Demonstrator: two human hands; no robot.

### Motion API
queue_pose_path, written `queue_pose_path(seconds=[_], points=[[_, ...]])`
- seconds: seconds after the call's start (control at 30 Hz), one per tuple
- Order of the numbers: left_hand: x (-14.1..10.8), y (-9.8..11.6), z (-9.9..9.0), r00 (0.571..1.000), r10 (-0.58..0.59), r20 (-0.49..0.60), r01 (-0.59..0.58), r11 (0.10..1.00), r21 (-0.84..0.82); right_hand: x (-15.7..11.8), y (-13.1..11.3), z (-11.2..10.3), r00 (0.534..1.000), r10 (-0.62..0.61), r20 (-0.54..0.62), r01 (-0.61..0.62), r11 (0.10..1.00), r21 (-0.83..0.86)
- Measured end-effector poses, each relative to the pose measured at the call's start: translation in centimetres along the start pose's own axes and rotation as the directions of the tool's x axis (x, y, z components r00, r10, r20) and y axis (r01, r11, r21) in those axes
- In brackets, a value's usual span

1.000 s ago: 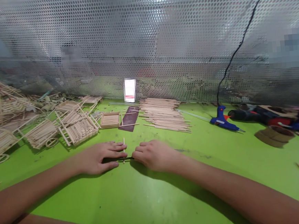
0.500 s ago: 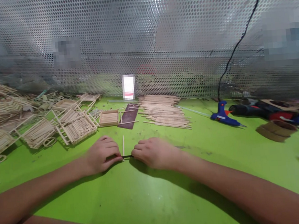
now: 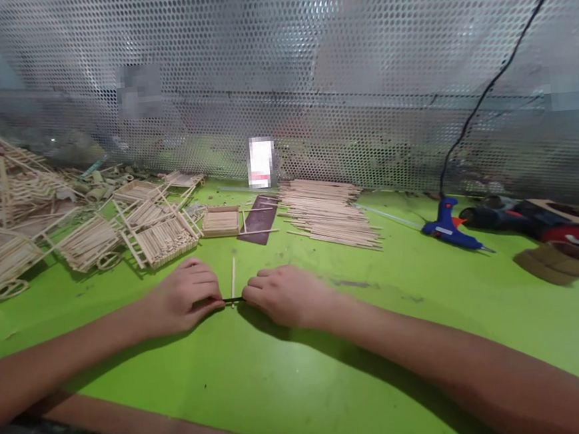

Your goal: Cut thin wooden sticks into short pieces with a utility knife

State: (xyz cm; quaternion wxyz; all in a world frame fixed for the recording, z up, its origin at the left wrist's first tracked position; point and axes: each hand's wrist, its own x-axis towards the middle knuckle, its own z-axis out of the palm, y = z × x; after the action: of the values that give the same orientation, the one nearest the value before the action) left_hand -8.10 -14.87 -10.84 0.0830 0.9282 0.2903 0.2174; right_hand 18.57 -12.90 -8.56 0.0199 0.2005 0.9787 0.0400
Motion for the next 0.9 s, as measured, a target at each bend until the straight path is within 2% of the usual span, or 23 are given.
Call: queue_pose_path(seconds=[0.13,0.23,0.4,0.5,0.6,0.9], points=[[-0.7,0.3,0.1,0.999,-0.041,-0.027,0.042,0.999,0.018,0.5,-0.5,0.0,1.0,0.027,0.005,-0.027,0.999,-0.043],[-0.2,0.7,0.8,0.999,-0.042,-0.004,0.042,0.996,0.075,0.3,-0.8,0.2,0.999,0.039,0.005,-0.039,0.997,-0.061],[2.6,0.7,1.3,0.992,0.12,0.033,-0.124,0.963,0.239,-0.5,-0.3,0.0,0.997,0.05,-0.052,-0.053,0.996,-0.071],[4.6,-0.1,1.1,0.976,0.213,0.055,-0.22,0.943,0.25,-1.1,0.4,-0.6,0.994,0.092,-0.06,-0.096,0.993,-0.069],[5.9,-0.9,0.9,0.964,0.258,0.062,-0.265,0.936,0.23,-1.6,1.3,-1.3,0.991,0.125,-0.039,-0.127,0.989,-0.072],[5.5,-1.9,0.6,0.984,0.159,0.085,-0.165,0.984,0.065,-1.7,2.8,-1.9,0.992,0.125,-0.018,-0.126,0.991,-0.041]])
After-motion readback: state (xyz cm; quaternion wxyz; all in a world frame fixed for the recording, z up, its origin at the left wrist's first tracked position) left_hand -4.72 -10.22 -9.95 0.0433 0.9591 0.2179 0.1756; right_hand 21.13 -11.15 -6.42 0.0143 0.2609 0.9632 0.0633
